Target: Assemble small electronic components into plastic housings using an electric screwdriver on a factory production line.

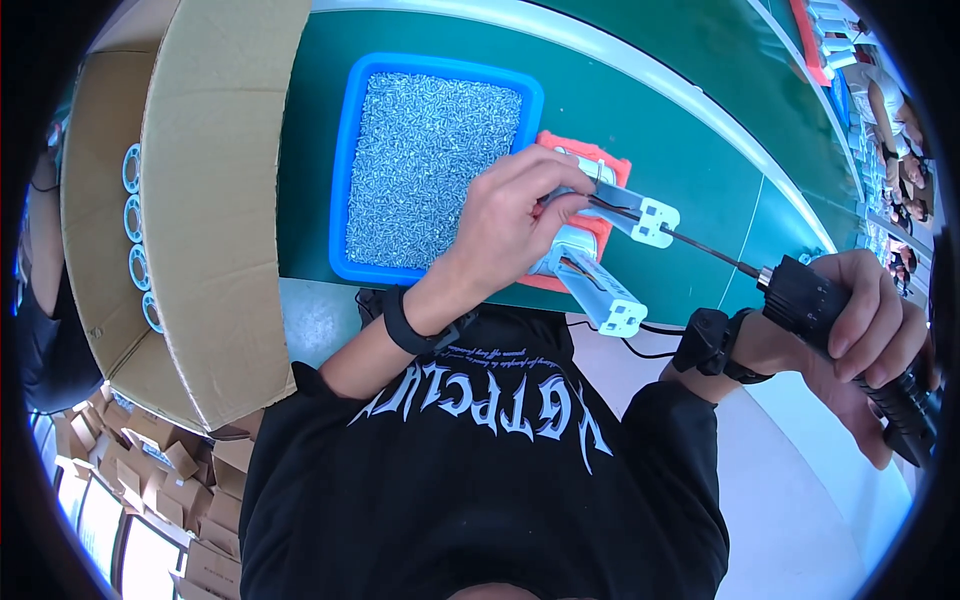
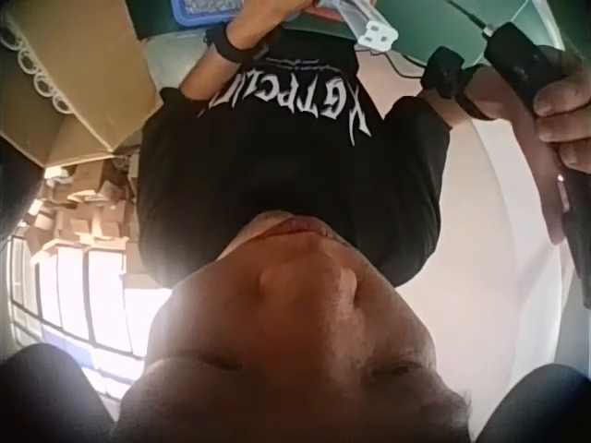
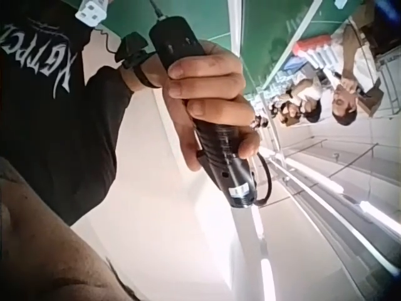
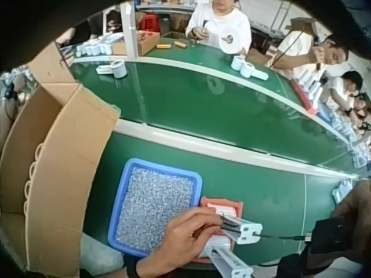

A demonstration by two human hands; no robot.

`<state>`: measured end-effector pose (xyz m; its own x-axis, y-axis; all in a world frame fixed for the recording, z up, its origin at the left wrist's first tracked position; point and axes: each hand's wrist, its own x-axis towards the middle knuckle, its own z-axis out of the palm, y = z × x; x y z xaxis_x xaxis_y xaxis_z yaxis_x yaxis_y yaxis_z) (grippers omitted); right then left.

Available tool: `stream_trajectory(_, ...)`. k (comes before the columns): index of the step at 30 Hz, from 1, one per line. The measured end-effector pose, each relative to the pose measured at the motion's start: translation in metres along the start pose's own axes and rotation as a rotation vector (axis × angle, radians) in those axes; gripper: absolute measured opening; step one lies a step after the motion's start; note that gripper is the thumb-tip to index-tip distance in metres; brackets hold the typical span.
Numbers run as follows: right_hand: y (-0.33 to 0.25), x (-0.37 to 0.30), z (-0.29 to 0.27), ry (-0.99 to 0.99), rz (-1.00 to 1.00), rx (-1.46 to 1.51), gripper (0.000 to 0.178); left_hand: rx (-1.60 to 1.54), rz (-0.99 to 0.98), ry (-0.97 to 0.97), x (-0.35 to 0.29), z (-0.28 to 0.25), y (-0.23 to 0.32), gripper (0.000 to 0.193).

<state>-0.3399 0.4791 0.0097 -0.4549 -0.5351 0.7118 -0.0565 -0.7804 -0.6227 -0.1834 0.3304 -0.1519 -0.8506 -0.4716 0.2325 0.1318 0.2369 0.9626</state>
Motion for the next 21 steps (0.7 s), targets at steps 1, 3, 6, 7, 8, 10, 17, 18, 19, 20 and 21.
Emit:
stream_trajectory(1,-0.0004,-0.001,-0.0005,0.0,-0.001,0.001,0.059,-0.038,-0.018,0.001,-0.0009,0.0002,-0.0004,0.013)
stream_trajectory(3,0.0005,-0.0019,0.0001,0.02,-0.01,-0.025,0.058,-0.076,-0.036,0.002,-0.0019,0.0004,-0.0019,0.013)
stream_trajectory(6,0.0012,-0.0026,0.0,0.025,-0.013,-0.034,0.059,-0.139,-0.007,0.012,-0.0011,-0.0001,-0.0059,0.014)
stream_trajectory(7,0.0013,-0.0027,-0.0002,0.019,-0.012,-0.029,0.059,-0.138,-0.007,0.011,-0.0015,-0.0004,-0.0058,0.014)
stream_trajectory(8,0.0013,-0.0025,-0.0002,0.013,-0.01,-0.025,0.059,-0.133,-0.023,-0.005,-0.0012,-0.0008,-0.0055,0.014)
stream_trajectory(10,0.0013,-0.0026,0.0003,0.007,-0.01,-0.03,0.059,-0.122,-0.053,-0.037,-0.0007,-0.0014,-0.0047,0.012)
stream_trajectory(17,0.0026,-0.0062,0.0053,-0.046,0.002,-0.061,0.059,-0.084,-0.044,-0.05,0.0004,0.0006,-0.0061,0.012)
stream_trajectory(18,0.0028,-0.0062,0.0062,-0.053,0.004,-0.065,0.06,-0.071,-0.024,-0.053,0.0006,0.0005,-0.0064,0.012)
stream_trajectory(19,0.0031,-0.0061,0.0072,-0.061,0.007,-0.068,0.06,-0.07,-0.025,-0.052,0.0003,0.0007,-0.0062,0.012)
stream_trajectory(20,0.0034,-0.0061,0.0081,-0.069,0.009,-0.071,0.06,-0.079,-0.022,-0.047,-0.0001,0.0013,-0.0058,0.012)
stream_trajectory(21,0.0037,-0.006,0.009,-0.077,0.012,-0.074,0.06,-0.087,-0.019,-0.041,-0.0006,0.0017,-0.0053,0.011)
